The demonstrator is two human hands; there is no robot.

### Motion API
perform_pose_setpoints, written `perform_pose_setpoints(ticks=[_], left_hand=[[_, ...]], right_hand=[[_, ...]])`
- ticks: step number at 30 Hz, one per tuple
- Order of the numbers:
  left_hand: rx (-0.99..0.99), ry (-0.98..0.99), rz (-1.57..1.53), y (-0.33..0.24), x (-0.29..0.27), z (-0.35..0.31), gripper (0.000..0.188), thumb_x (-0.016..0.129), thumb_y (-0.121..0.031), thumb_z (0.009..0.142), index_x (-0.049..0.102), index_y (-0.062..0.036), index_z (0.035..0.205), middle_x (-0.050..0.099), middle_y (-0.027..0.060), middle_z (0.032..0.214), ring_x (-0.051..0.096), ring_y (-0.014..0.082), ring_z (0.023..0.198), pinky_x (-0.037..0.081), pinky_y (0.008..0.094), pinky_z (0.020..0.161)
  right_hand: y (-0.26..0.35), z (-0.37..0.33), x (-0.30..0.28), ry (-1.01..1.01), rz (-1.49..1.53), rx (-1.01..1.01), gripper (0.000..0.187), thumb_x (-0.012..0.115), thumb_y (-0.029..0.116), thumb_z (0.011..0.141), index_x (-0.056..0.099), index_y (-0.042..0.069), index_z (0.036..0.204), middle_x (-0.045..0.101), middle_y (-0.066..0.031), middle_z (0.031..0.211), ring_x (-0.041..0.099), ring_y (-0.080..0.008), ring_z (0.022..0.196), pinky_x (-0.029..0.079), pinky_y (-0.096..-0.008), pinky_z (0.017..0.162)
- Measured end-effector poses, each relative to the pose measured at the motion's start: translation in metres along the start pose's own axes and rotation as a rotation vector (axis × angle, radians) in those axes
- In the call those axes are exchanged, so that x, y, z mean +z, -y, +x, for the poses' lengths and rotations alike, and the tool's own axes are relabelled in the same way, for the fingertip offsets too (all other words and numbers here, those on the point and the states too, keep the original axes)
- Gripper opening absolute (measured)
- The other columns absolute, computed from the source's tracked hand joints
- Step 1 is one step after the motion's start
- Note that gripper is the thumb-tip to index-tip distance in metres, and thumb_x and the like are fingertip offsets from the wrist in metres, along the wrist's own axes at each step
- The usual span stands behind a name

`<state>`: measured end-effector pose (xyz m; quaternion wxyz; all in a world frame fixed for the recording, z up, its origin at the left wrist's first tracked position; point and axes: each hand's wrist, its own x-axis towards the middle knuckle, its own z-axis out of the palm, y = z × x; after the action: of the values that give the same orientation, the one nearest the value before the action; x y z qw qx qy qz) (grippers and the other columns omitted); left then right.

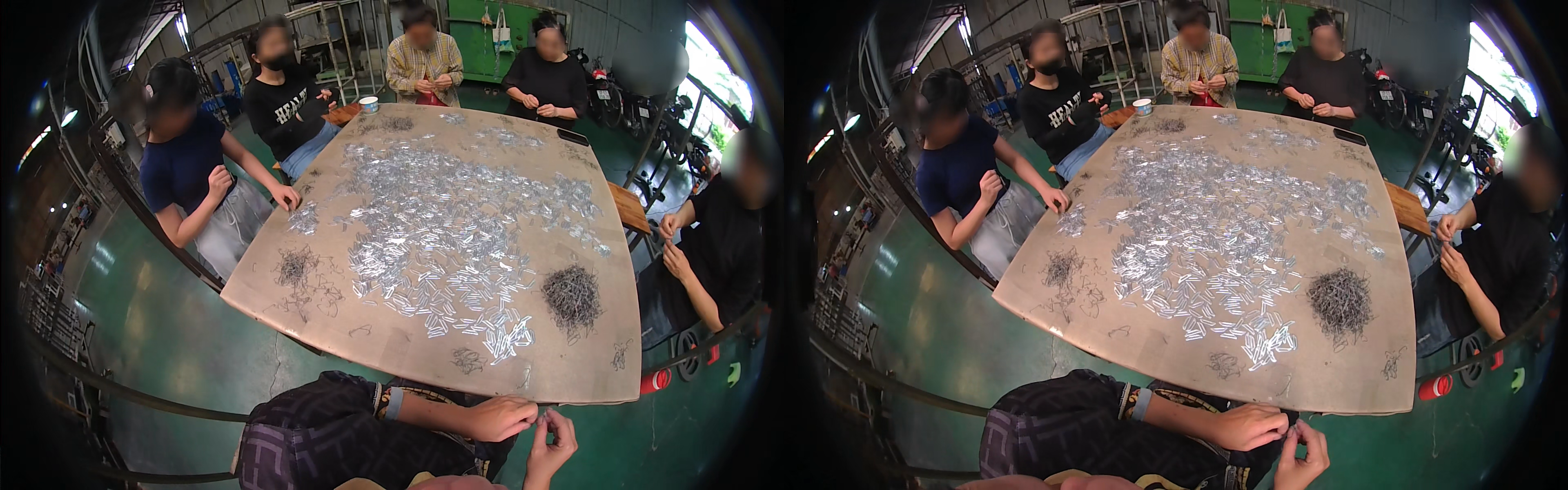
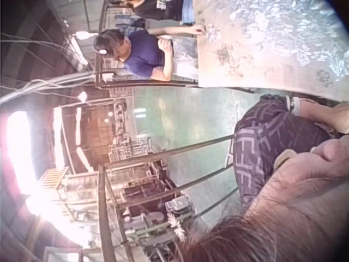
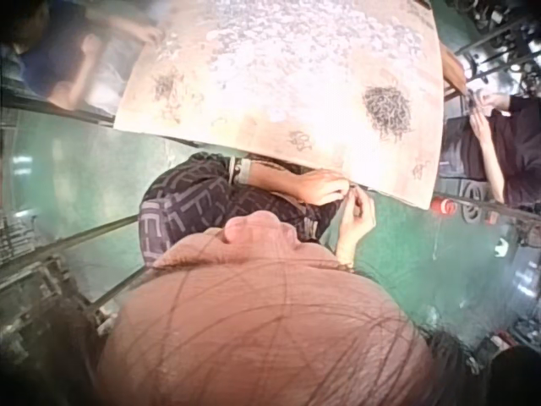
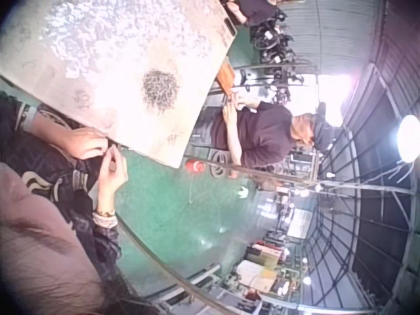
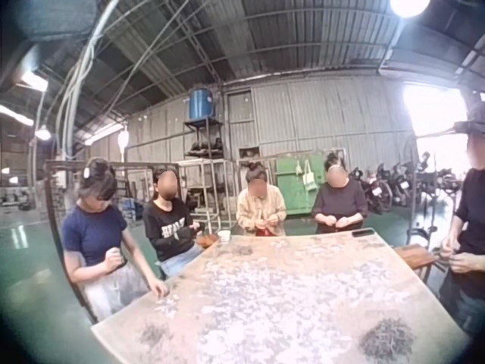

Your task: The person sits at a table with others and repeatedly picks up small white plastic pieces and dark wire-like items, then joins them together by hand. The assembled units are placed back on the table surface.

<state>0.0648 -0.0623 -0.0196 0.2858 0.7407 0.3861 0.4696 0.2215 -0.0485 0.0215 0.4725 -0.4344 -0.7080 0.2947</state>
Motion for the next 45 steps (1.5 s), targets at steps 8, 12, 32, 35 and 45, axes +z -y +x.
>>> perform_pose_setpoints(ticks=[8, 12, 32, 35, 45], left_hand=[[-0.047, 0.006, 0.031, -0.001, 0.0, -0.003, 0.016, 0.061, -0.01, 0.087, 0.046, -0.0056, 0.092, 0.056, 0.013, 0.084, 0.057, 0.0353, 0.08, 0.044, 0.0432, 0.071], [-0.053, 0.024, 0.04, -0.004, 0.001, -0.002, 0.016, 0.062, -0.01, 0.086, 0.048, -0.0057, 0.092, 0.056, 0.0134, 0.084, 0.058, 0.035, 0.081, 0.045, 0.0431, 0.07], [-0.094, 0.056, 0.457, 0.128, -0.008, 0.115, 0.009, 0.065, -0.008, 0.081, 0.069, -0.0026, 0.087, 0.064, 0.0158, 0.087, 0.064, 0.0334, 0.081, 0.052, 0.0406, 0.073], [0.015, 0.037, 0.694, 0.172, 0.011, 0.141, 0.01, 0.062, -0.01, 0.079, 0.069, -0.0022, 0.08, 0.063, 0.0141, 0.087, 0.062, 0.0324, 0.082, 0.051, 0.0414, 0.074], [0.11, 0.329, 1.021, 0.175, 0.022, 0.184, 0.012, 0.058, -0.009, 0.074, 0.066, -0.0004, 0.072, 0.063, 0.0139, 0.087, 0.062, 0.0306, 0.086, 0.051, 0.041, 0.075]], right_hand=[[0.008, -0.004, -0.003, 0.018, -0.141, -0.088, 0.015, 0.064, -0.009, 0.08, 0.066, -0.005, 0.094, 0.063, -0.0097, 0.082, 0.06, -0.0133, 0.071, 0.049, -0.0247, 0.063], [0.005, -0.01, -0.002, -0.06, -0.026, 0.017, 0.018, 0.065, -0.01, 0.079, 0.067, -0.005, 0.096, 0.063, -0.0097, 0.085, 0.061, -0.0137, 0.073, 0.051, -0.0244, 0.067], [-0.002, -0.004, -0.013, -0.057, -0.033, 0.077, 0.013, 0.07, -0.005, 0.078, 0.069, -0.001, 0.091, 0.067, -0.0107, 0.08, 0.066, -0.0181, 0.069, 0.052, -0.0268, 0.063], [-0.002, -0.002, -0.011, -0.047, -0.025, 0.077, 0.014, 0.07, -0.004, 0.078, 0.069, 0.0, 0.091, 0.068, -0.0105, 0.081, 0.067, -0.0192, 0.069, 0.053, -0.0277, 0.063], [-0.012, -0.003, -0.009, -0.047, 0.002, 0.043, 0.016, 0.07, -0.005, 0.077, 0.069, 0.001, 0.093, 0.067, -0.0102, 0.081, 0.066, -0.0215, 0.069, 0.052, -0.0295, 0.061]])
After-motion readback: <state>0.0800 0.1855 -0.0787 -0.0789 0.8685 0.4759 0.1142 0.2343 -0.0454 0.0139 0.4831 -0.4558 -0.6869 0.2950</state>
